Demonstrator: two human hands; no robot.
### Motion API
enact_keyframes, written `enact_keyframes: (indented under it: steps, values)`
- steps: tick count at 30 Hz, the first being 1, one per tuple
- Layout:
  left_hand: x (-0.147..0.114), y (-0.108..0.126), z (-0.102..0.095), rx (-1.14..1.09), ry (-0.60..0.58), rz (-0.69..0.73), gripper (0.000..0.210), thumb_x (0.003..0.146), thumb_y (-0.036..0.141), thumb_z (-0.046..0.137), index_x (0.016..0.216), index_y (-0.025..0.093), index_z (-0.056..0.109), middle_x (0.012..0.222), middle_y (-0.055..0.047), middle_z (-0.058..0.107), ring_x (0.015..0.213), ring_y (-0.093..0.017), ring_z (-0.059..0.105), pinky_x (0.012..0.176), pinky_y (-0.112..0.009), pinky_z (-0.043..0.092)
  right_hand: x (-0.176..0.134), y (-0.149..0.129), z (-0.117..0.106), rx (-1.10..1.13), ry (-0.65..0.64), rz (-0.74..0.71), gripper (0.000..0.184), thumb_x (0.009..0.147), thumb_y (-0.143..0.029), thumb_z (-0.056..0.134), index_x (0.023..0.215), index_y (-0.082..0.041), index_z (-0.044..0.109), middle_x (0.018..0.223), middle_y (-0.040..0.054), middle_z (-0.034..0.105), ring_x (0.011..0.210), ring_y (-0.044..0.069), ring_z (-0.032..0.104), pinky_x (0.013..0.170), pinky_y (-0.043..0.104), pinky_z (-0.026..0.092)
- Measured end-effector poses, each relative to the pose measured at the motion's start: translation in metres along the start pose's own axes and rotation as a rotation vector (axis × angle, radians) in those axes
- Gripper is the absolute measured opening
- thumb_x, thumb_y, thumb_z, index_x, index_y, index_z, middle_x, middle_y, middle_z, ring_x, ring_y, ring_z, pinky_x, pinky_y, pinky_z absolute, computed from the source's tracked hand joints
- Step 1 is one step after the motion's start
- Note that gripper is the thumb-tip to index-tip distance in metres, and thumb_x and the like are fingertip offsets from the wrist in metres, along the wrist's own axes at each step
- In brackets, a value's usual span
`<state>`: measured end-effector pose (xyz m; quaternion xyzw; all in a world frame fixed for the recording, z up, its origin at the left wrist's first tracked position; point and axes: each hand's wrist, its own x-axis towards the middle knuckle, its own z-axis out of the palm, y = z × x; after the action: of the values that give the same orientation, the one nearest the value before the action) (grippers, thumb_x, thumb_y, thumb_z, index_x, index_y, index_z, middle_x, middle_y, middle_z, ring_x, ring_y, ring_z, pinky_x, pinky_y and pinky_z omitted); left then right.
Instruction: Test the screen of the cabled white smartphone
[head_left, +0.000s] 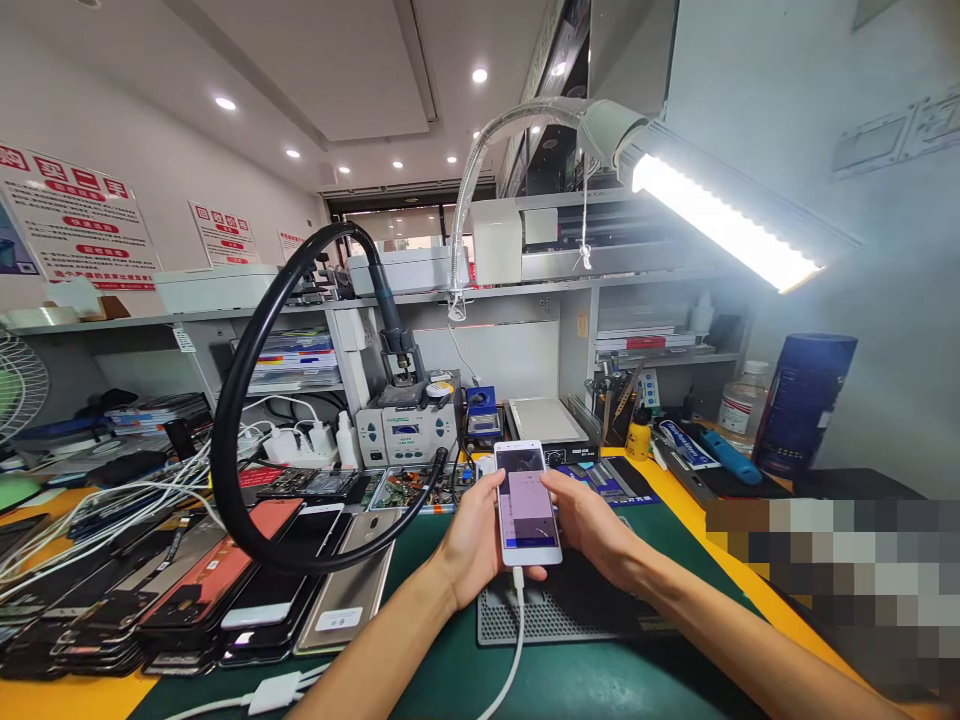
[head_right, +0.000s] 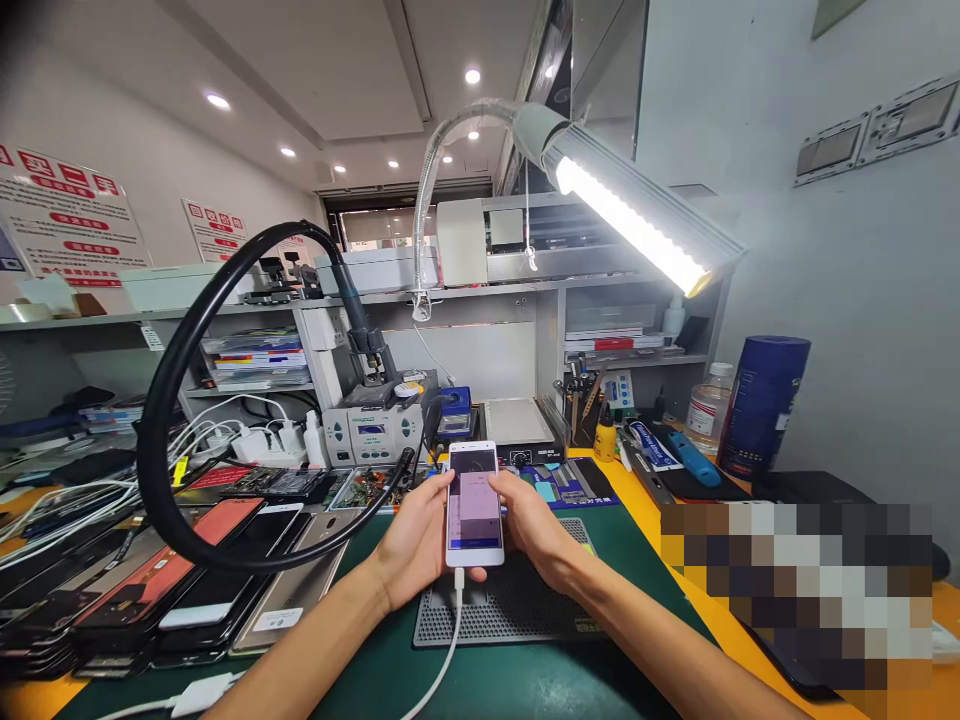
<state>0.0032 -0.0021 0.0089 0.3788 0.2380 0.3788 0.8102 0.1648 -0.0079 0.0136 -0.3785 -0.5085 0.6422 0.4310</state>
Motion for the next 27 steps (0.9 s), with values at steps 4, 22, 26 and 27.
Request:
enact_keyframes:
  steps: [4, 22, 26, 27]
  values:
    - [-0.001, 0.001, 0.002, -0.006, 0.017, -0.003, 0.058, 0.097, 0.052, 0.041, 0.141, 0.014, 0.05, 0.112, -0.019, 0.067, 0.088, -0.03, 0.069, 0.056, -0.038, 0.059, 0.0, 0.0, -0.001, -0.005, 0.012, 0.01, 0.034, 0.093, -0.049, 0.044, 0.104, -0.019, 0.055, 0.083, 0.0035, 0.065, 0.067, 0.02, 0.058, 0.062, 0.032, 0.044]
    - [0.0, 0.001, 0.0, 0.004, 0.002, 0.002, 0.056, 0.097, 0.049, 0.04, 0.136, 0.012, 0.055, 0.111, -0.02, 0.067, 0.088, -0.031, 0.069, 0.054, -0.038, 0.059, 0.0, -0.001, -0.002, 0.05, 0.015, 0.029, 0.029, 0.094, -0.039, 0.047, 0.111, -0.019, 0.06, 0.091, 0.0058, 0.069, 0.07, 0.019, 0.061, 0.062, 0.03, 0.046]
    - [-0.001, 0.002, 0.001, -0.007, -0.024, 0.001, 0.058, 0.097, 0.052, 0.04, 0.135, 0.011, 0.056, 0.11, -0.021, 0.068, 0.086, -0.033, 0.07, 0.054, -0.043, 0.059, 0.004, -0.007, -0.006, 0.185, 0.006, 0.163, 0.037, 0.096, -0.048, 0.043, 0.111, -0.019, 0.061, 0.09, 0.0062, 0.07, 0.062, 0.017, 0.06, 0.059, 0.03, 0.047]
    - [-0.001, 0.003, 0.001, -0.006, -0.026, 0.0, 0.059, 0.097, 0.053, 0.041, 0.135, 0.011, 0.056, 0.11, -0.021, 0.068, 0.085, -0.034, 0.07, 0.054, -0.044, 0.059, 0.005, -0.007, -0.007, 0.208, -0.001, 0.18, 0.037, 0.096, -0.049, 0.045, 0.111, -0.02, 0.061, 0.089, 0.0056, 0.07, 0.06, 0.016, 0.059, 0.058, 0.029, 0.047]
